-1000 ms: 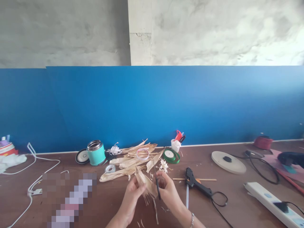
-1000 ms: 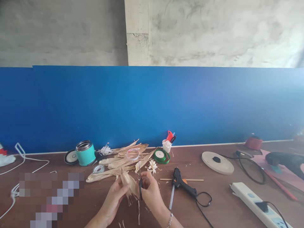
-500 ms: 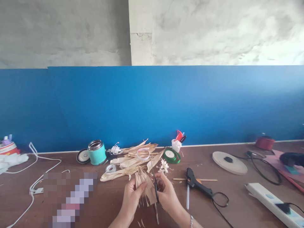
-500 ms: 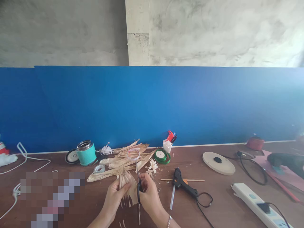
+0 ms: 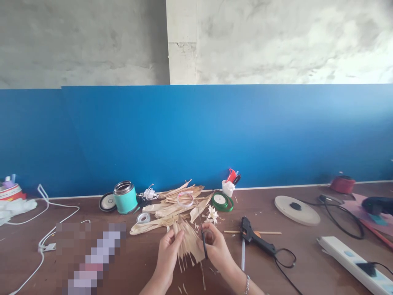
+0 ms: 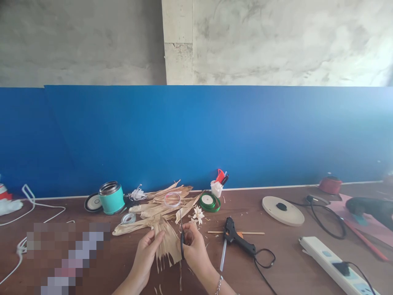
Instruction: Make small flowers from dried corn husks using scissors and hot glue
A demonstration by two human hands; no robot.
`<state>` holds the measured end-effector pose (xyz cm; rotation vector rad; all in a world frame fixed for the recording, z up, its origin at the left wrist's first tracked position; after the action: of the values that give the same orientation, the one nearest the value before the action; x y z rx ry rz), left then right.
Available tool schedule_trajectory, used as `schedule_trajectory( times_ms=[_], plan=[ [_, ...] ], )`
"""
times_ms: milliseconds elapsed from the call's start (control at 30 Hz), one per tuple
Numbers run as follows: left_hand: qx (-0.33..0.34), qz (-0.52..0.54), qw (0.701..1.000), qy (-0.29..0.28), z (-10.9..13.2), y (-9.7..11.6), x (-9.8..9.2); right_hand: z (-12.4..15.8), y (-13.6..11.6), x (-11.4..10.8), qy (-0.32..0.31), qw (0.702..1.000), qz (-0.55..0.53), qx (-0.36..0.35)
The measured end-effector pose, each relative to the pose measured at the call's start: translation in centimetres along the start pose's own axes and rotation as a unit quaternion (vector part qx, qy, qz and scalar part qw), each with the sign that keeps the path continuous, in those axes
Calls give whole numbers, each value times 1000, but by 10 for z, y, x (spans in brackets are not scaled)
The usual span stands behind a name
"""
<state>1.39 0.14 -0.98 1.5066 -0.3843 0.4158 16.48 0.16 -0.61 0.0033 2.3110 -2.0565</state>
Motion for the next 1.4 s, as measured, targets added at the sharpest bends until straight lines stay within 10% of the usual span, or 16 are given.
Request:
schedule_trajectory(
  times_ms=[1067, 1400],
  plan=[
    [-46, 23, 999, -13, 14, 9, 19, -1, -11, -3, 28, 996, -77, 44],
    [24, 27, 993, 112, -1, 4, -5, 2, -14, 0, -33, 997, -47, 50]
  ],
)
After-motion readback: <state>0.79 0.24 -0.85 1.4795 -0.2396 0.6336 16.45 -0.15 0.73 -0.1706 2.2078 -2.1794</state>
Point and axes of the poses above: each hand's wrist, its own z-axis away from the middle knuckle, its own x-axis out of the palm, y = z × x, the point moved 2 cm from there along -z, towards the middle knuckle, and after that the axes turned 13 degrees about z, right-handed, at the moved point
